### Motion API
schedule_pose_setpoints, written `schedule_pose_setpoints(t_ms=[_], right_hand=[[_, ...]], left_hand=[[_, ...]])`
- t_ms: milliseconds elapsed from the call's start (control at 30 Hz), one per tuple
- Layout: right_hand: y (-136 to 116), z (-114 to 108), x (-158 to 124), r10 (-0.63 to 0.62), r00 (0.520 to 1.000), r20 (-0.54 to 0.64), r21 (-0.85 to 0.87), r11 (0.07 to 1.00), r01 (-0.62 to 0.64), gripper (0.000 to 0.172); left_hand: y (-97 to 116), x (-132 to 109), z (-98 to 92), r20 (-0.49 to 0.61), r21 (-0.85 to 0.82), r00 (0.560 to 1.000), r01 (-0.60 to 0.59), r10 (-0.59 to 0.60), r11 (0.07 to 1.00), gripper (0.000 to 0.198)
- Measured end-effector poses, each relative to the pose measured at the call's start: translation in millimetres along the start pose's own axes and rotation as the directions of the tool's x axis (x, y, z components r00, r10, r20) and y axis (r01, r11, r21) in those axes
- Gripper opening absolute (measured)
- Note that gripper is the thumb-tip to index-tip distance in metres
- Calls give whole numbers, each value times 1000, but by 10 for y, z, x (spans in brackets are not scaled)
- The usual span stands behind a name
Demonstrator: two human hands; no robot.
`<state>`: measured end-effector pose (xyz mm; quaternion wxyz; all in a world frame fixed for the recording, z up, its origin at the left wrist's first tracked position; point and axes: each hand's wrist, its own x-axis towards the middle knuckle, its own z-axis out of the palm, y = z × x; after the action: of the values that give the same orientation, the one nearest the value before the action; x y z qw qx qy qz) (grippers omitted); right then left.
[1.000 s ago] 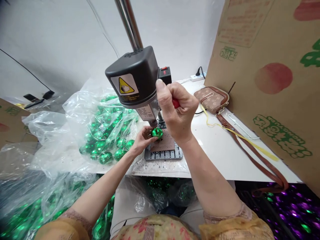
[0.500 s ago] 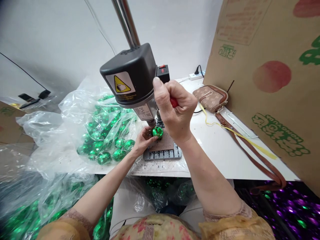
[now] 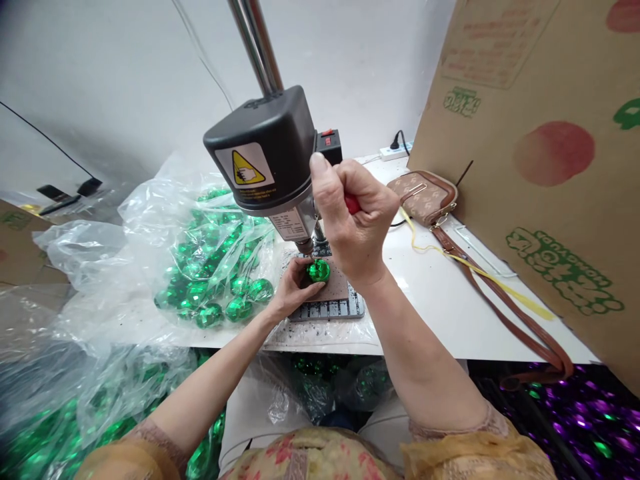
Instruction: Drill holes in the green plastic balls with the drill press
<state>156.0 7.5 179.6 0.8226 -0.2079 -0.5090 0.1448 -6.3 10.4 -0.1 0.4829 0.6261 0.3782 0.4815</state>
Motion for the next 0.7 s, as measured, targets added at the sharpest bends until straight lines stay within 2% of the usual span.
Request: schedule_pose_setpoints(t_ms=[133,267,433,700], right_hand=[[-4,9,65,65,998,26,-26,998,-64,46],[6,7,89,77,997,26,3,997,-77,47],[29,-6,-36,-6,1000,-8,14,1000,6,47],[158,-54,-197,-187,981,-57,33,981,189,48]], left_hand=[[13,-5,23,-21,-8,1000,1,-1,1000,52],[17,-13,36,-30,69,1000,3,-1,998,52],[23,-23,35,-48,133,999,8,-1,991,52],[17,-28,39,-35,110,999,3,1,994,51]])
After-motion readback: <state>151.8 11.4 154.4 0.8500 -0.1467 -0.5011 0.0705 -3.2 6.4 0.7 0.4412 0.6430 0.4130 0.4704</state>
